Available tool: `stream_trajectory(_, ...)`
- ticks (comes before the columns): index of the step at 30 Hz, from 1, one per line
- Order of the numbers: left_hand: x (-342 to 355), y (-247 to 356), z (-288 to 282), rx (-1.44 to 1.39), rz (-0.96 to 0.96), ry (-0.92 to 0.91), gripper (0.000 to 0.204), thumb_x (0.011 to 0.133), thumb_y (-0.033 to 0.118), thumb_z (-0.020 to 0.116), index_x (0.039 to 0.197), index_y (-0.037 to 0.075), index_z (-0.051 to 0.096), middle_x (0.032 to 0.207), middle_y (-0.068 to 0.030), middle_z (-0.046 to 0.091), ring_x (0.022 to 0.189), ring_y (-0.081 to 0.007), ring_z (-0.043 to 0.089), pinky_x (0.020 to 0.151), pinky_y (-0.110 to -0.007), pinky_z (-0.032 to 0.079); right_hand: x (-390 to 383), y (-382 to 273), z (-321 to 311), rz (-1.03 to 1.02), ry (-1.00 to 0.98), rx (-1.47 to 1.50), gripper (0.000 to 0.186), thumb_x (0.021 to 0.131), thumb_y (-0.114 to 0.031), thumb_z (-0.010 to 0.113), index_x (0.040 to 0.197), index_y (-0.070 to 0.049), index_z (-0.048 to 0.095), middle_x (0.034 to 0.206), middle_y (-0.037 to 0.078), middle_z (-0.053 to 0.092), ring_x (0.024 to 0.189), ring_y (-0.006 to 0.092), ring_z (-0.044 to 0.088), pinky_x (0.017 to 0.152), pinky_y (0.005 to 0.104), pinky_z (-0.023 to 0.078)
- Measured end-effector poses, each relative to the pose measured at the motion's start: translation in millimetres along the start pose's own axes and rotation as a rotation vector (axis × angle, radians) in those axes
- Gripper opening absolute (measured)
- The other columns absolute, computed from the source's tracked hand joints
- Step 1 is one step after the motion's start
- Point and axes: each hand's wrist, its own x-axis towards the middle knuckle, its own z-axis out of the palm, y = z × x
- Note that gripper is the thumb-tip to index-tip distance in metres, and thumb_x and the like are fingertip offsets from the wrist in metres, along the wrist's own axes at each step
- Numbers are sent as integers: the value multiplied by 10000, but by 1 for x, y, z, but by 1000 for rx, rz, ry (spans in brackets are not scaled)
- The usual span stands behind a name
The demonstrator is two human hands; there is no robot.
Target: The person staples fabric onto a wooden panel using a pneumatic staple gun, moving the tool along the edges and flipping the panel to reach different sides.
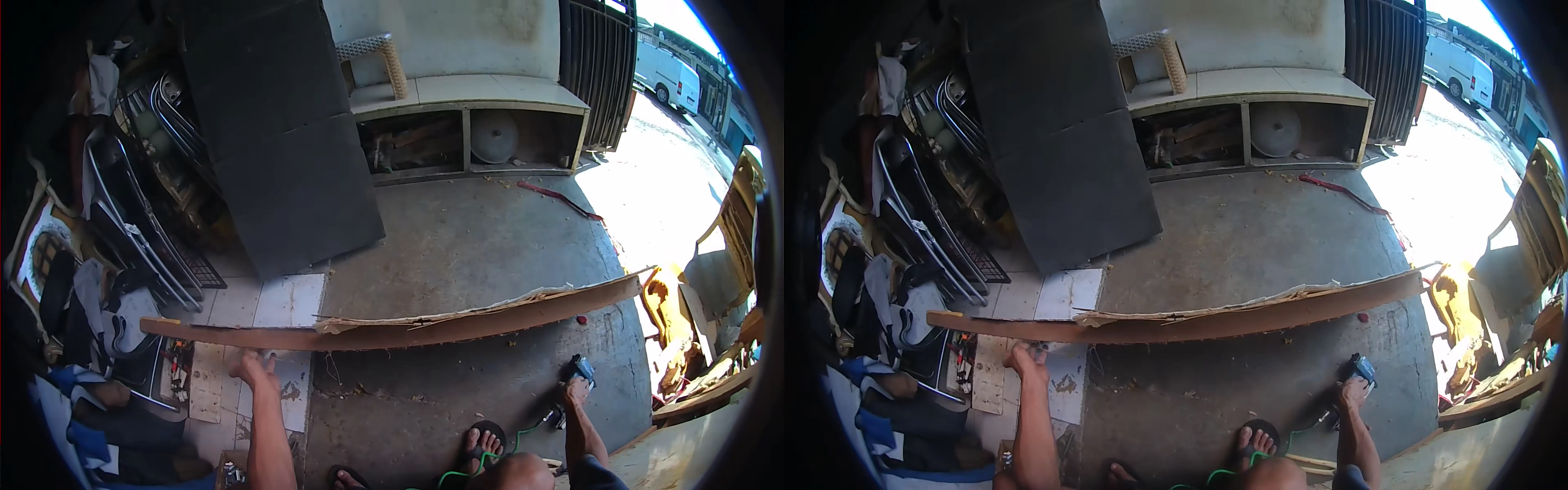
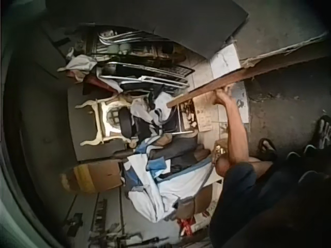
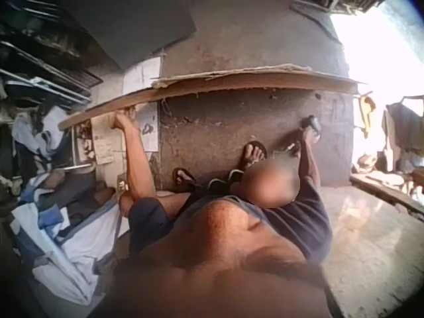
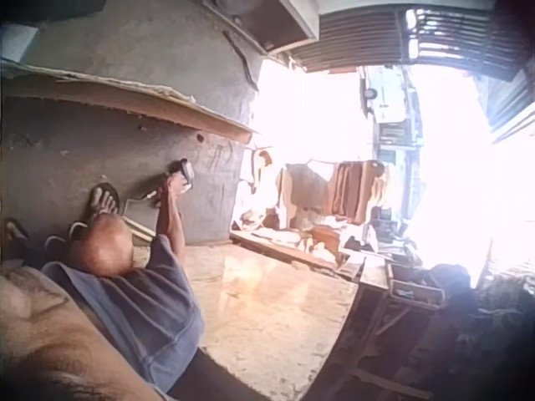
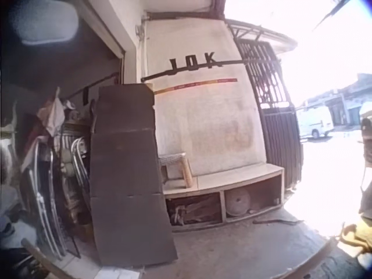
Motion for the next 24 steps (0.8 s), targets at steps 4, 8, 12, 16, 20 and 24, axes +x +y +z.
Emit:
stream_trajectory(4,-7,0,0,-512,-427,-115,841,883,677,587,1489,135,372,1462,-133,377,1365,-304,388,1120,-555,342,71,8,-146,88,-9,950,570,942,-499,588,1221,-7,662,1042,143,722,969,360,683,847,489,536)
stream_trajectory(8,6,1,7,-448,-412,-130,792,942,737,402,1523,201,360,1538,-73,392,1393,-308,394,1134,-574,352,100,4,-259,-312,90,1633,759,938,-715,459,1360,-93,558,1240,132,618,1259,255,507,1055,480,380)
stream_trajectory(12,25,-35,13,-465,-323,-106,808,972,743,228,1574,209,295,1618,-60,317,1461,-306,331,1186,-550,285,120,7,-280,-510,-165,1686,806,969,-675,432,1303,43,584,1130,212,661,1119,302,597,1041,413,421)
stream_trajectory(16,26,-27,6,-534,-269,-183,805,973,744,208,1564,211,332,1605,-65,346,1457,-318,339,1214,-548,220,122,21,-245,-517,31,1825,565,1042,-482,438,1242,25,589,703,78,601,732,200,609,819,354,503)
stream_trajectory(20,-31,43,44,-609,-295,-262,792,985,717,228,1564,181,309,1623,-91,283,1479,-321,261,1222,-507,211,153,84,-205,-661,125,2039,399,1052,-293,489,1382,-68,493,662,27,536,733,171,586,846,383,510)
stream_trajectory(24,-109,156,82,-494,-31,-342,837,980,734,257,1598,174,187,1650,-98,193,1496,-297,214,1220,-489,212,135,106,-133,-486,79,2400,379,1023,-388,490,865,-71,624,595,51,531,754,229,597,915,416,493)
